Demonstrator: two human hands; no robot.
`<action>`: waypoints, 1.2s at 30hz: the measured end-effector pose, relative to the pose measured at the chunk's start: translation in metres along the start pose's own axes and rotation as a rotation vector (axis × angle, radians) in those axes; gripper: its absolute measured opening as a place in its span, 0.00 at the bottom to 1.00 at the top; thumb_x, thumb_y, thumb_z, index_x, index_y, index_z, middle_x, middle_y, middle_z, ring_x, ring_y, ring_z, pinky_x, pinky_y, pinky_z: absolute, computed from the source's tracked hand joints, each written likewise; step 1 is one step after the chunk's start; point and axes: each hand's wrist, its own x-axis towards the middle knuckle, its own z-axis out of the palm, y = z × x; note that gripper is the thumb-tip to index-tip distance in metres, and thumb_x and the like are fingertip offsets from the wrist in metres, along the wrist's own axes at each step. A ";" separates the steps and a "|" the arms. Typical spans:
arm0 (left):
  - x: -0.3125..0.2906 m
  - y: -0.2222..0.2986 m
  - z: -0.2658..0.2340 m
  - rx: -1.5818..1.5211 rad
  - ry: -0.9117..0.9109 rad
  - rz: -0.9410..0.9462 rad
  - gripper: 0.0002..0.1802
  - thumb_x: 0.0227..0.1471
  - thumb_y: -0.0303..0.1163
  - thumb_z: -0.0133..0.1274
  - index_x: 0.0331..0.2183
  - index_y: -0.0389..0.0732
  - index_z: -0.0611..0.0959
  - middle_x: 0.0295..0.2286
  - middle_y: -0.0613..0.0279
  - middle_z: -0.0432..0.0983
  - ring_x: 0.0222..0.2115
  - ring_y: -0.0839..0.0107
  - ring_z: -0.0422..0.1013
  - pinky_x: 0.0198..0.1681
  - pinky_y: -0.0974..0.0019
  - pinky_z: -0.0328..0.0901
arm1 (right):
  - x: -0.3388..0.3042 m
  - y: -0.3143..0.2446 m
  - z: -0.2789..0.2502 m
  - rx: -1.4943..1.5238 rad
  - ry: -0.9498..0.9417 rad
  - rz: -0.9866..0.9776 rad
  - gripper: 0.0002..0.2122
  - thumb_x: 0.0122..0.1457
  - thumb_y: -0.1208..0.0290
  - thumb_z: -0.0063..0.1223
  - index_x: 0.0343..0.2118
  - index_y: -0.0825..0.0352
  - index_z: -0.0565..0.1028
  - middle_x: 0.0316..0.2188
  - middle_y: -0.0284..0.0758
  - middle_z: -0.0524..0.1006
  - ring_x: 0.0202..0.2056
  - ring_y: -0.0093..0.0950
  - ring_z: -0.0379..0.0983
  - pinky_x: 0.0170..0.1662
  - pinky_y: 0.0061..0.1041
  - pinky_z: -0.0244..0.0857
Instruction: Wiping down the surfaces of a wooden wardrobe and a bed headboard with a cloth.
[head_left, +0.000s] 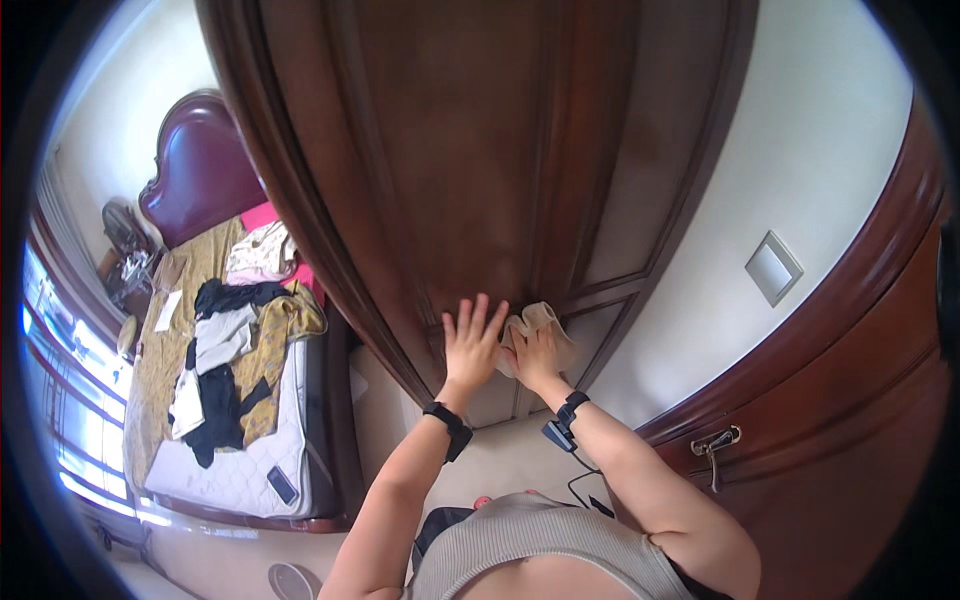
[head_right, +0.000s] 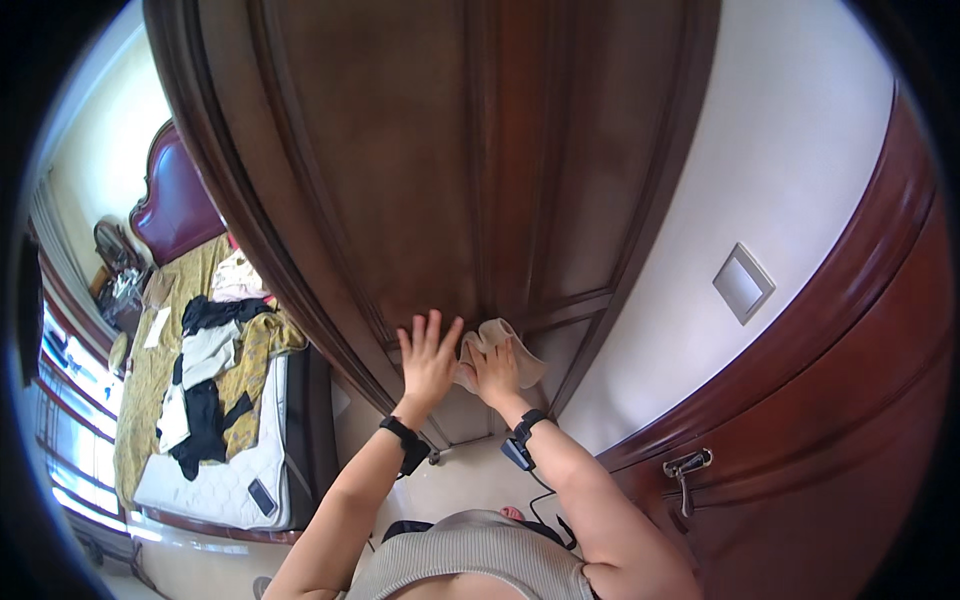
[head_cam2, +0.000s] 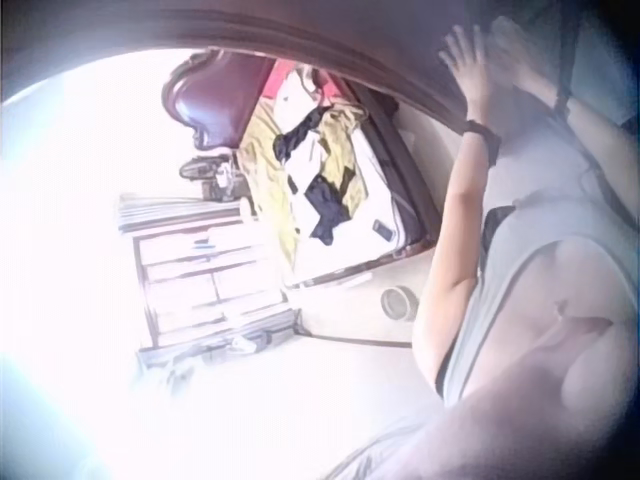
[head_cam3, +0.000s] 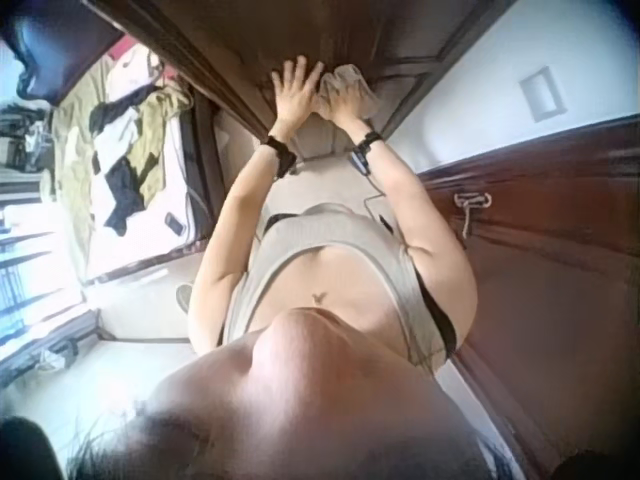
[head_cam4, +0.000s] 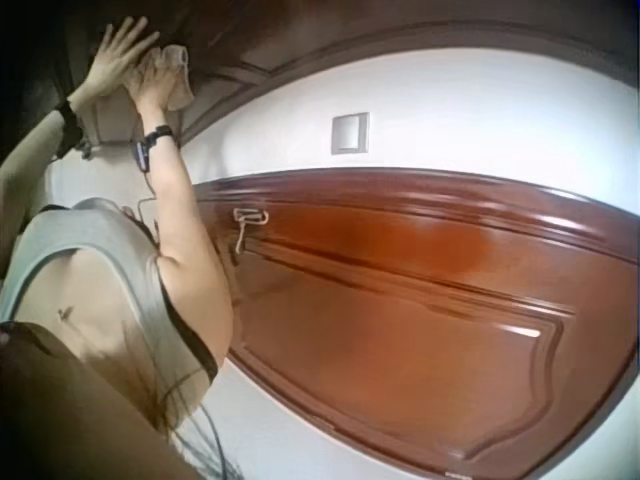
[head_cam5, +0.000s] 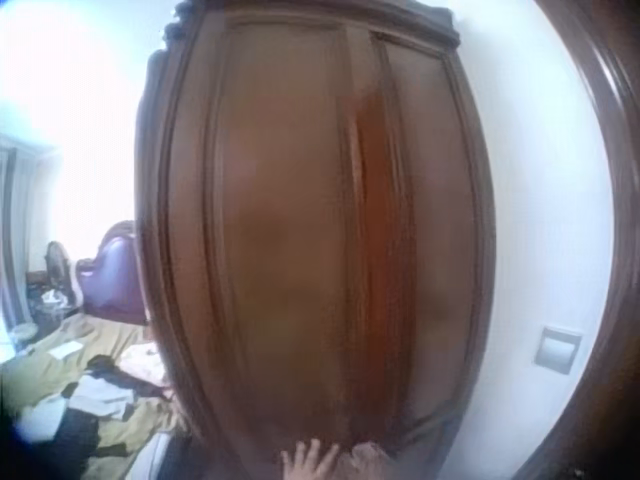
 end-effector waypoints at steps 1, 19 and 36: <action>-0.012 0.003 0.008 -0.064 -0.028 0.018 0.39 0.47 0.36 0.54 0.62 0.58 0.64 0.64 0.52 0.48 0.64 0.50 0.45 0.62 0.34 0.39 | -0.004 -0.002 0.002 -0.021 -0.051 0.013 0.26 0.58 0.54 0.50 0.58 0.56 0.67 0.53 0.50 0.66 0.57 0.53 0.57 0.64 0.52 0.44; 0.003 -0.056 -0.092 -0.139 0.485 -0.210 0.37 0.61 0.49 0.38 0.62 0.33 0.58 0.63 0.39 0.44 0.64 0.40 0.40 0.64 0.40 0.35 | 0.122 -0.147 -0.003 0.377 0.171 -0.570 0.25 0.61 0.63 0.41 0.61 0.62 0.60 0.61 0.41 0.60 0.62 0.37 0.54 0.65 0.37 0.46; -0.069 -0.063 -0.034 0.050 0.059 -0.242 0.40 0.45 0.31 0.56 0.61 0.57 0.66 0.64 0.41 0.43 0.65 0.41 0.39 0.63 0.35 0.35 | 0.030 0.145 -0.044 -0.261 -0.191 0.244 0.24 0.45 0.46 0.58 0.42 0.57 0.79 0.50 0.45 0.73 0.57 0.44 0.61 0.65 0.45 0.44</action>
